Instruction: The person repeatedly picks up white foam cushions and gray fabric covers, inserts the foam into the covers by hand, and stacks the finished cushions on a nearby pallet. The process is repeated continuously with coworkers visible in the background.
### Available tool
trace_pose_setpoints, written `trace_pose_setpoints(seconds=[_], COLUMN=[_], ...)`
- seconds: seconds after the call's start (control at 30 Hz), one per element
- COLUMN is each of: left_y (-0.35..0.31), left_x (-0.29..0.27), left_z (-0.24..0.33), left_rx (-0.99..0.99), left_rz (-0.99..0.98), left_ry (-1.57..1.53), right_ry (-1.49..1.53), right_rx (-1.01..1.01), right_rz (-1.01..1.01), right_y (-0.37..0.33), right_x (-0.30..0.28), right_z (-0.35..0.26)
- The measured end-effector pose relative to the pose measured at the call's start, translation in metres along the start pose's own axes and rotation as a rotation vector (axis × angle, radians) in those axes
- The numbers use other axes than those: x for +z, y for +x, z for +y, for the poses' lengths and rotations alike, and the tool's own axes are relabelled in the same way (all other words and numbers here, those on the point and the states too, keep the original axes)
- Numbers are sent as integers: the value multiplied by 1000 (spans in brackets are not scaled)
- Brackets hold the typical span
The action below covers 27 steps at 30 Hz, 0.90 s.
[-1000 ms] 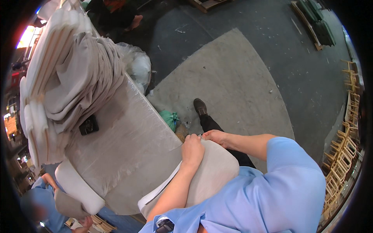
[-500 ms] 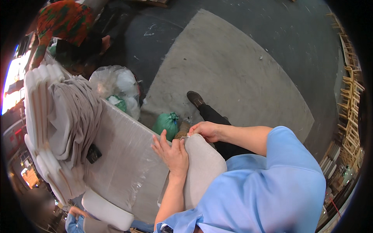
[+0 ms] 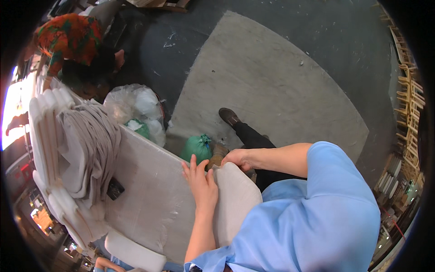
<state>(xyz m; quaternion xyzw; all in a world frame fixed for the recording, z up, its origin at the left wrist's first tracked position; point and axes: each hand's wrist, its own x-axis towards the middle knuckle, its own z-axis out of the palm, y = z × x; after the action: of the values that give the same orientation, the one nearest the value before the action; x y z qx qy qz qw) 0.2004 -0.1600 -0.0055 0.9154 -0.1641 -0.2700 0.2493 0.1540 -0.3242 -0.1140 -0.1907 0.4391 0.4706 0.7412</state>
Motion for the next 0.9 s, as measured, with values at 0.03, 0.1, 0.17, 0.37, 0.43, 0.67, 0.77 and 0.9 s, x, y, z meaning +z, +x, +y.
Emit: trace_pose_setpoints(seconds=[0.03, 0.1, 0.17, 0.37, 0.43, 0.67, 0.77, 0.9], left_y=[-6, -20, -28, -41, -43, -60, -57, -61], left_x=[-10, -15, -8, 4, 3, 10, 8, 11], left_z=[10, 36, 43, 18, 19, 0, 0, -5], left_rx=[-23, -46, -33, 6, 27, 6, -8, -25], left_rz=[10, -133, -196, -145, -123, -45, -52, -14], left_ry=[-143, -445, -562, -579, -582, -461, -462, -514], right_ry=[10, 68, 90, 119, 131, 401, 445, 441], right_rx=[-10, -38, -62, -128, -188, -680, -650, -629], right_rz=[9, -40, -39, 3, -7, -149, -255, -329], right_y=[2, 9, 8, 5, 5, -25, -30, -5], right_x=[1, 1, 1, 10, 5, 0, 28, 34], right_z=[4, 11, 10, 17, 25, 31, 18, 23])
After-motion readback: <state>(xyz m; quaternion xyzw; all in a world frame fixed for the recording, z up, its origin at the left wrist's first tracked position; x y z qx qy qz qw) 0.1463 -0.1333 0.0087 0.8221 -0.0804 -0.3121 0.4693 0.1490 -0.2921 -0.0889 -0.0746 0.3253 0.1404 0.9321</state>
